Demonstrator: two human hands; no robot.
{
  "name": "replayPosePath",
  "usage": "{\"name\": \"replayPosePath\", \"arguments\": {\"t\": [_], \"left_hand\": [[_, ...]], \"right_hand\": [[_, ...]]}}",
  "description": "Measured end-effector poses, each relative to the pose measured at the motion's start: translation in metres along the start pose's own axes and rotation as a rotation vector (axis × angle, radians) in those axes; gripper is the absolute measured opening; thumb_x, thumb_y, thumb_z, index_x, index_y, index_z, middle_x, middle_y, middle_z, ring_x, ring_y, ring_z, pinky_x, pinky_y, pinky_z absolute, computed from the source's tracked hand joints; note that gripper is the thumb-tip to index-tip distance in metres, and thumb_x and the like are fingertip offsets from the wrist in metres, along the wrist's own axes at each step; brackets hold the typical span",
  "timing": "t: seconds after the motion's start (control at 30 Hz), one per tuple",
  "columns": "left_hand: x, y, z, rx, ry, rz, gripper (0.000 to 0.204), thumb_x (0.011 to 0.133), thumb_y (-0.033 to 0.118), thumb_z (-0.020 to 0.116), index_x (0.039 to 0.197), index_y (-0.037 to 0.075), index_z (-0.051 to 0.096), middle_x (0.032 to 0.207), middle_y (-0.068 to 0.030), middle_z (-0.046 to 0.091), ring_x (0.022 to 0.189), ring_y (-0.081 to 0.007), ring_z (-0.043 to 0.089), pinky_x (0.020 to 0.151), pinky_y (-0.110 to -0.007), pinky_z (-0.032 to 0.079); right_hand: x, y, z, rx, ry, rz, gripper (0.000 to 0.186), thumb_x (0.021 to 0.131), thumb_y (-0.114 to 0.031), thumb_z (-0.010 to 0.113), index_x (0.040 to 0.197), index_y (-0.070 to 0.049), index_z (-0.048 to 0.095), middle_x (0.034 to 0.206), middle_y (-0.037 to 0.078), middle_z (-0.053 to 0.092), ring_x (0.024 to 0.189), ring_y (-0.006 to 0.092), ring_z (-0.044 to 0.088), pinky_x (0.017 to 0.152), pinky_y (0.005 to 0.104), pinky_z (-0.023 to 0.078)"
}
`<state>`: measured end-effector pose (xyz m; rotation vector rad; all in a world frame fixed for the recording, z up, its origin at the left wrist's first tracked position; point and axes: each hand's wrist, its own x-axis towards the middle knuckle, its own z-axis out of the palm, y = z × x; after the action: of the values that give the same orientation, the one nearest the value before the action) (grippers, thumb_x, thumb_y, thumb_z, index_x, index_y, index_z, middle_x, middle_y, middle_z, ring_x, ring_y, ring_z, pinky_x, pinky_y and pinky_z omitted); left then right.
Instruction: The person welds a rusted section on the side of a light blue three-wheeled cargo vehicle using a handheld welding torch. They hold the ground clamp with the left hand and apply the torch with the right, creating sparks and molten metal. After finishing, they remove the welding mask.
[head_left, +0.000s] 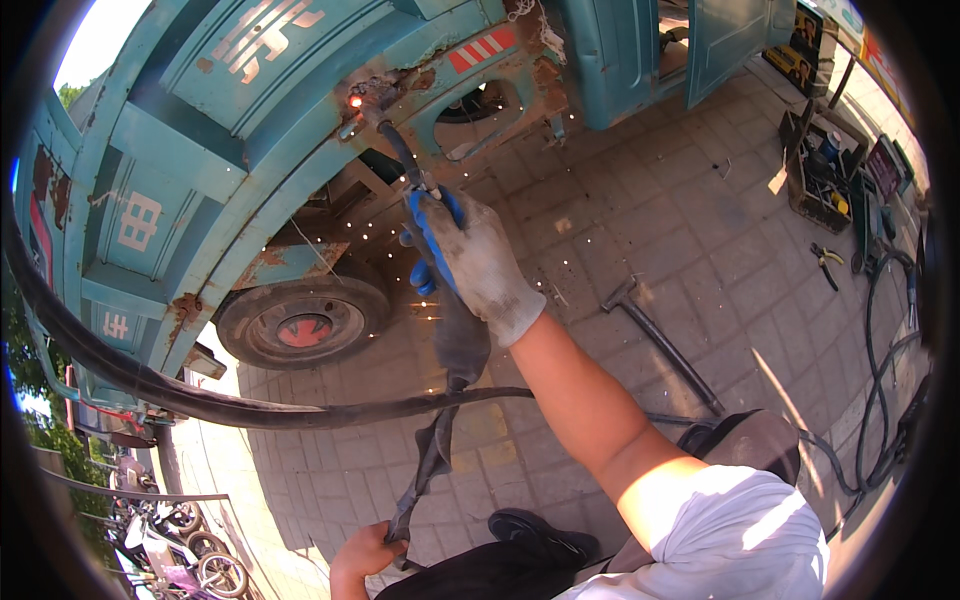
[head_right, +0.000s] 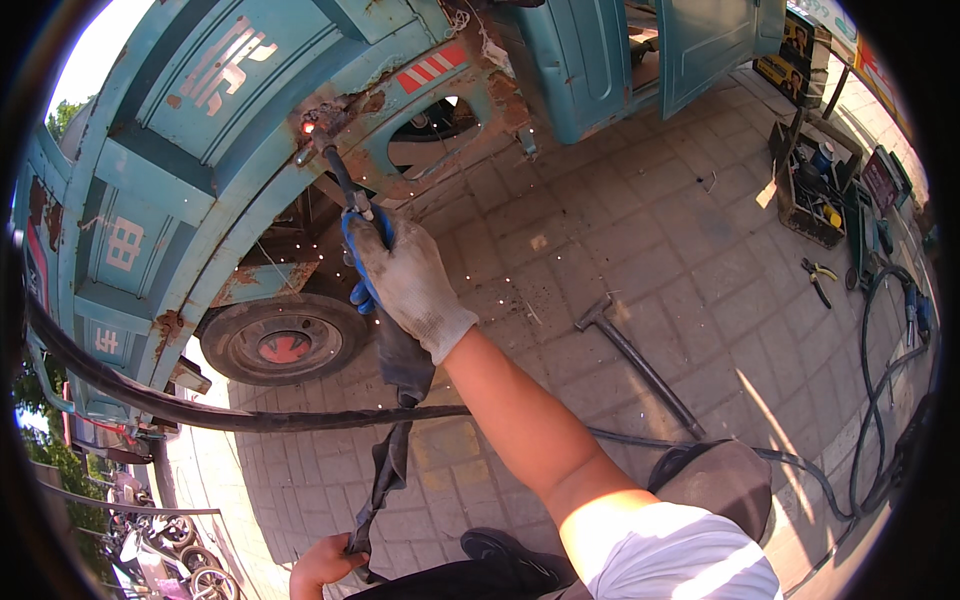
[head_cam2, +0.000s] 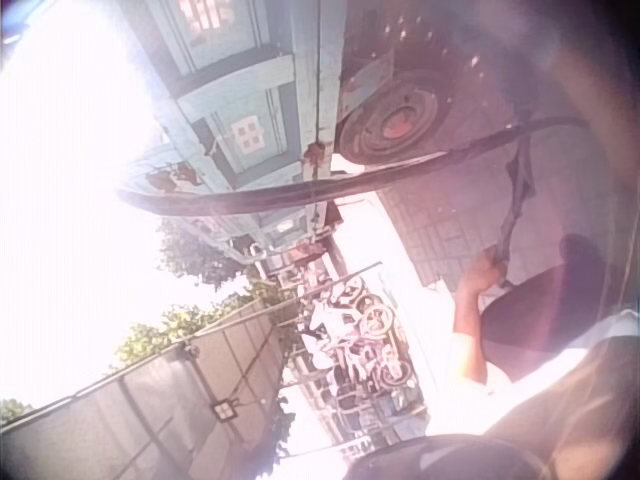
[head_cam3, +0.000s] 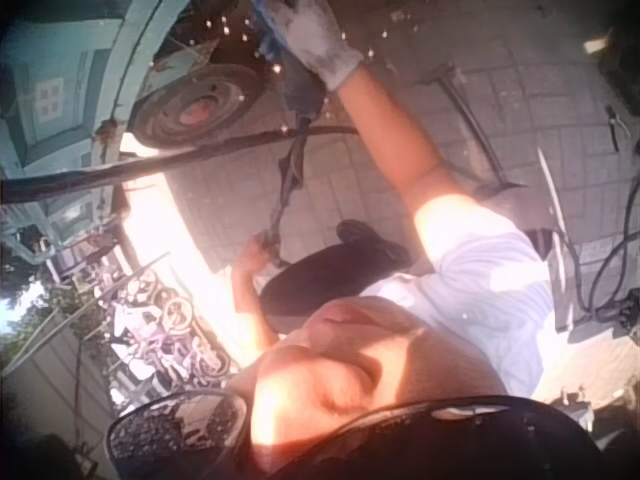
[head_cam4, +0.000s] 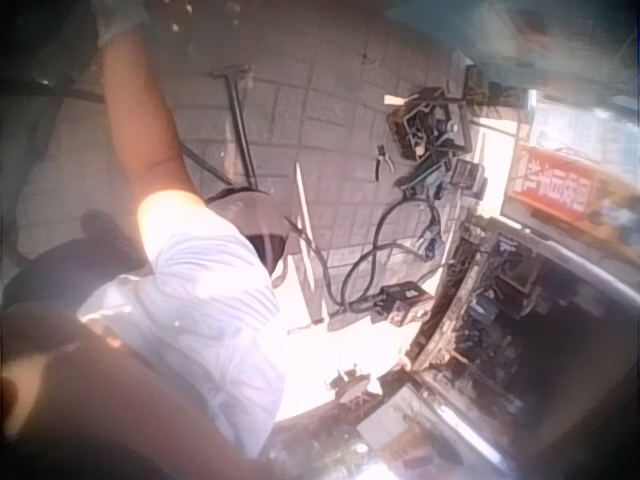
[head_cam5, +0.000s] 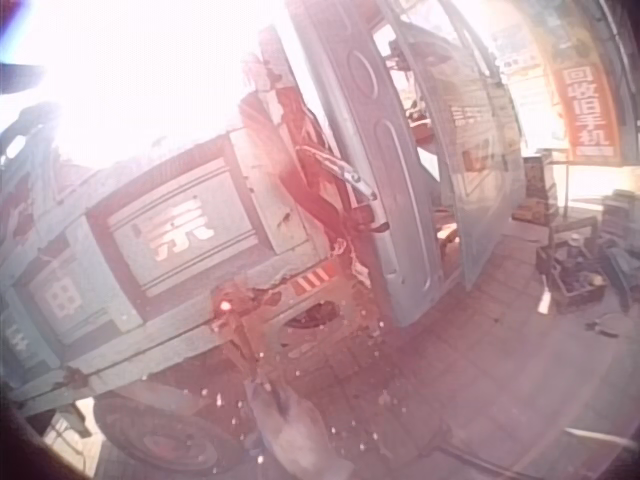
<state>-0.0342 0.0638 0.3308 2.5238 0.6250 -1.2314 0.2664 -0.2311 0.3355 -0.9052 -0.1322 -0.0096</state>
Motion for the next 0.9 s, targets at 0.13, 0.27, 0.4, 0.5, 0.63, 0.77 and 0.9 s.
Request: {"name": "replayPosePath", "arguments": {"t": [0.13,0.27,0.4,0.5,0.63,0.77,0.9], "left_hand": [[0.001,-0.006,0.002,-0.013,0.008,0.028,0.03,0.087,0.031,0.072,0.1,0.004,0.069,0.087,-0.0192,0.07,0.089,-0.0379,0.067,0.078,-0.043,0.05],[0.007,-0.016,0.006,-0.041,-0.008,0.062,0.03,0.088,0.031,0.072,0.099,0.003,0.069,0.088,-0.019,0.071,0.089,-0.0374,0.068,0.078,-0.043,0.05],[0.006,-0.014,0.006,-0.039,-0.005,0.056,0.03,0.088,0.031,0.073,0.099,0.003,0.069,0.088,-0.0189,0.071,0.089,-0.0373,0.068,0.078,-0.043,0.05],[0.005,-0.014,0.006,-0.031,0.0,0.043,0.03,0.088,0.031,0.073,0.099,0.003,0.069,0.088,-0.0191,0.071,0.089,-0.0375,0.068,0.078,-0.043,0.05],[0.005,-0.012,0.005,-0.029,0.007,0.048,0.03,0.088,0.031,0.072,0.099,0.003,0.069,0.088,-0.0192,0.071,0.089,-0.0379,0.067,0.079,-0.043,0.05],[0.003,-0.007,0.003,-0.032,-0.004,0.036,0.03,0.088,0.031,0.072,0.099,0.003,0.069,0.088,-0.0191,0.071,0.089,-0.0381,0.067,0.079,-0.043,0.05],[0.002,-0.003,0.001,-0.017,-0.008,0.016,0.029,0.088,0.03,0.072,0.099,0.003,0.069,0.088,-0.0191,0.071,0.089,-0.038,0.067,0.079,-0.043,0.05]], "right_hand": [[-0.005,-0.006,0.0,0.007,-0.008,0.032,0.04,0.104,-0.036,0.059,0.126,-0.003,0.061,0.091,0.01,0.067,0.063,0.0125,0.065,0.05,0.0263,0.054],[-0.005,-0.007,-0.001,-0.009,-0.022,0.031,0.043,0.103,-0.04,0.06,0.125,-0.003,0.061,0.091,0.01,0.067,0.062,0.0127,0.065,0.05,0.0269,0.054],[-0.001,-0.001,0.001,0.011,-0.025,-0.031,0.045,0.103,-0.042,0.059,0.124,-0.003,0.062,0.089,0.01,0.066,0.058,0.0128,0.064,0.05,0.0269,0.054],[-0.003,-0.011,0.003,-0.033,-0.034,0.026,0.044,0.103,-0.042,0.059,0.123,-0.002,0.062,0.088,0.009,0.066,0.058,0.0124,0.064,0.05,0.0269,0.055],[-0.001,-0.007,0.001,-0.029,-0.035,-0.002,0.042,0.104,-0.04,0.058,0.123,-0.003,0.062,0.088,0.009,0.066,0.061,0.0117,0.064,0.051,0.0266,0.055],[0.0,-0.005,0.001,-0.017,-0.045,-0.003,0.04,0.105,-0.038,0.058,0.123,-0.003,0.062,0.089,0.009,0.066,0.062,0.0116,0.064,0.051,0.0263,0.054],[0.001,-0.001,0.0,-0.005,-0.025,-0.012,0.039,0.105,-0.037,0.058,0.124,-0.003,0.061,0.089,0.008,0.066,0.061,0.0114,0.064,0.051,0.0264,0.054]]}}
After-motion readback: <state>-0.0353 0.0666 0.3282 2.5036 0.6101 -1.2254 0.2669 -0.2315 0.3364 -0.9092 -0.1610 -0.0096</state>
